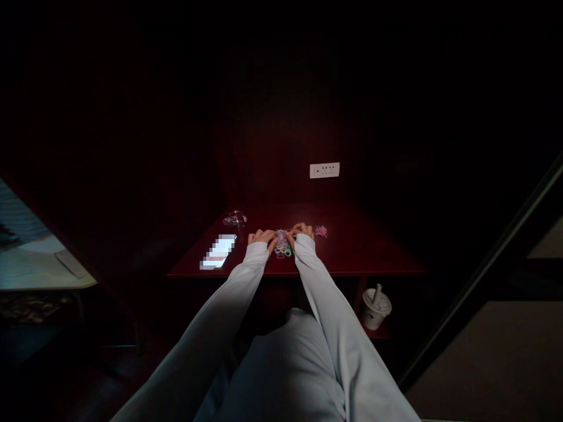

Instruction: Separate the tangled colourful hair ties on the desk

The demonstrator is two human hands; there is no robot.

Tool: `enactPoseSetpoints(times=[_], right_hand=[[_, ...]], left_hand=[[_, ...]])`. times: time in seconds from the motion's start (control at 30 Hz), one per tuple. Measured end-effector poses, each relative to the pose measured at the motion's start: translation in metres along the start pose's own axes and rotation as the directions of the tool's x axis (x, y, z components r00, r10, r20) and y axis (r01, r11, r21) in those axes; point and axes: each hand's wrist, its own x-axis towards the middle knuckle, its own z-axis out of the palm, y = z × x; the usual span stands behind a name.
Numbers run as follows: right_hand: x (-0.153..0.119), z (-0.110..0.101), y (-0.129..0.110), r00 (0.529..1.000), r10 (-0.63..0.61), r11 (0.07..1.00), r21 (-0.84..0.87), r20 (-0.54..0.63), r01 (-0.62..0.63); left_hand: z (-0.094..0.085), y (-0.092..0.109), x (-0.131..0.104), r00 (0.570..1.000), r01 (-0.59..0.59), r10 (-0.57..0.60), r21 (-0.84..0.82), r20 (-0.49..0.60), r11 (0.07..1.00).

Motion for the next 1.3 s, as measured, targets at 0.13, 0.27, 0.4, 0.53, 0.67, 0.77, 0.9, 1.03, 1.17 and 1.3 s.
enactPoseSetpoints(times=[0.13, 0.27, 0.4, 0.53, 0.67, 0.77, 0.9, 1.03, 1.17, 1.3], right_hand=[[-0.0006, -0.0005, -0.0012, 0.999, 0.030, 1.000, 0.003, -0.029, -0.030], [-0.0014, -0.0006, -0.0026, 0.997, 0.054, 0.999, 0.005, -0.055, -0.054], [-0.0018, -0.0005, -0.0034, 0.993, 0.082, 0.996, -0.009, -0.081, -0.083], [-0.0020, -0.0013, -0.0024, 0.992, 0.079, 0.997, 0.002, -0.096, -0.079], [-0.0020, -0.0010, -0.0006, 0.991, 0.077, 0.997, 0.003, -0.108, -0.077], [-0.0015, 0.0003, 0.0017, 0.989, 0.076, 0.997, 0.002, -0.125, -0.076], [-0.0009, 0.0010, 0.0043, 0.986, 0.070, 0.998, 0.002, -0.152, -0.070], [-0.0016, -0.0014, 0.0034, 0.982, 0.100, 0.994, -0.018, -0.160, -0.104], [-0.0028, -0.0041, 0.0027, 0.981, 0.131, 0.990, -0.026, -0.143, -0.137], [-0.0020, -0.0023, 0.0048, 0.975, 0.154, 0.986, -0.039, -0.157, -0.162]], left_hand=[[-0.0007, 0.0001, -0.0003, 1.000, 0.002, -0.002, -0.003, 0.003, 1.000], [-0.0001, -0.0003, -0.0003, 1.000, -0.003, 0.003, 0.001, -0.001, 1.000], [0.0009, -0.0006, -0.0002, 1.000, -0.003, 0.003, 0.009, -0.007, 1.000], [0.0010, -0.0004, -0.0002, 1.000, -0.005, 0.005, 0.001, -0.004, 1.000], [0.0009, -0.0001, -0.0002, 1.000, -0.009, 0.009, -0.006, -0.009, 1.000], [0.0010, 0.0004, -0.0003, 1.000, -0.007, 0.007, -0.006, -0.012, 1.000], [-0.0001, 0.0020, -0.0007, 1.000, -0.012, 0.012, 0.002, -0.010, 1.000], [-0.0030, 0.0040, -0.0017, 1.000, -0.022, 0.022, 0.019, -0.003, 1.000], [-0.0050, 0.0051, -0.0029, 0.999, -0.036, 0.036, 0.026, -0.003, 0.999], [-0.0041, 0.0044, -0.0030, 0.999, -0.041, 0.042, 0.025, -0.009, 0.999]])
